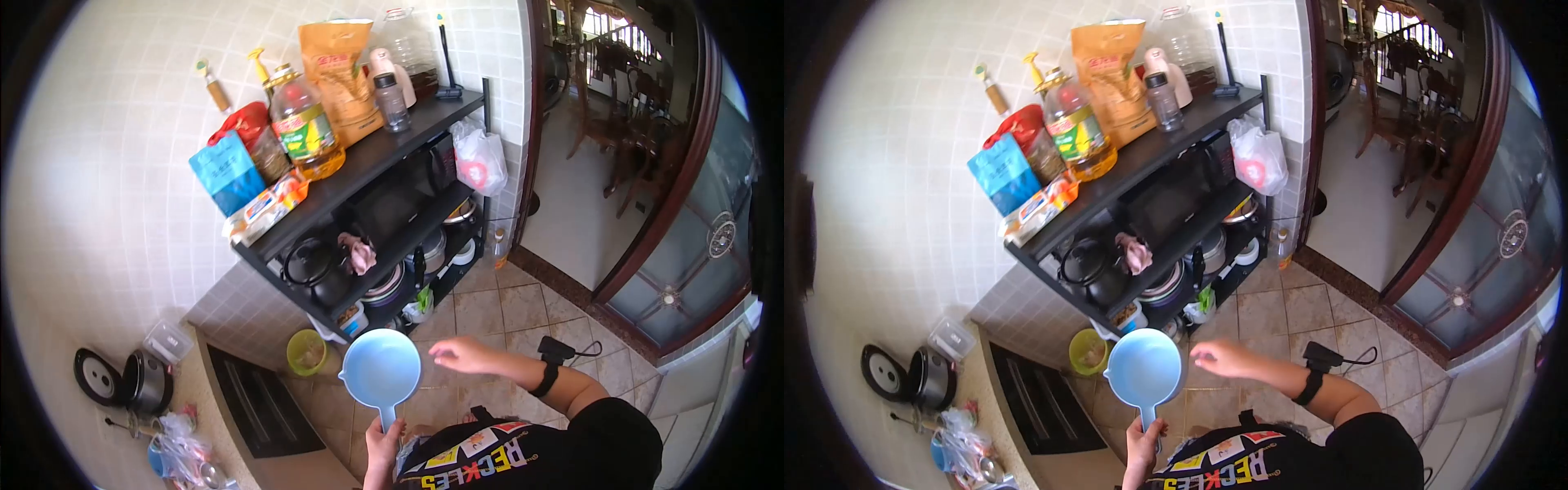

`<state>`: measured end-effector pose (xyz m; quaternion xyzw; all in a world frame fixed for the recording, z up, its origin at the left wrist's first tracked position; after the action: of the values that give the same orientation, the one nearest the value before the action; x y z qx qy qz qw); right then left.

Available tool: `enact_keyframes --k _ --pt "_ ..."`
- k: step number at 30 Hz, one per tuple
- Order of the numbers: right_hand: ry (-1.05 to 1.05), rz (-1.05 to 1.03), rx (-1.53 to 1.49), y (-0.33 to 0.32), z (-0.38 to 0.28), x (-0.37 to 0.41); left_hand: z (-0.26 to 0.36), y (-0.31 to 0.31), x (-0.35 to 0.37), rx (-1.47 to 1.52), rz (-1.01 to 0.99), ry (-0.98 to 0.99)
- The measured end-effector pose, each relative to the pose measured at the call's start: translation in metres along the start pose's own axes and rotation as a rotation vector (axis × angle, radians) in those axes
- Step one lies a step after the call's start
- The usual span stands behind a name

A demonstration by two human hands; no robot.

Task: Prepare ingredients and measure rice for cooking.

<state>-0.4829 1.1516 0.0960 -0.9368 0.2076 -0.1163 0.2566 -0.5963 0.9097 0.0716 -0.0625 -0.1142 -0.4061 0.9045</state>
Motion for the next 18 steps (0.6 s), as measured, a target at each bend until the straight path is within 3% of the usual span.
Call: enact_keyframes --k 4,6,10,18 --pt "-0.079 0.329 -0.156 -0.106 0.024 -0.046 0.029 0.041 -0.065 -0.108 -0.154 0.02" --pt "-0.103 0.398 -0.309 -0.153 0.034 -0.079 0.041 0.061 -0.097 -0.113 -0.2 0.033" --pt "-0.189 0.531 -0.317 -0.253 0.028 -0.16 0.049 0.087 -0.17 -0.158 -0.349 0.027" --pt "-0.109 0.807 -0.151 -0.401 -0.001 -0.321 0.123 0.12 -0.281 -0.269 -0.378 0.04"
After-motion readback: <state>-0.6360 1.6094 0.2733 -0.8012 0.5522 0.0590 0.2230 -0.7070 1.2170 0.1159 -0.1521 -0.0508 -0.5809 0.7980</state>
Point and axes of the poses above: each hand's wrist, its own x-axis away from the middle knuckle, its own y-axis out of the palm, z = x × y, the point moved 4 cm from there along -x, towards the middle knuckle, and after that the axes turned 7 degrees about y, right-handed, at the moved point
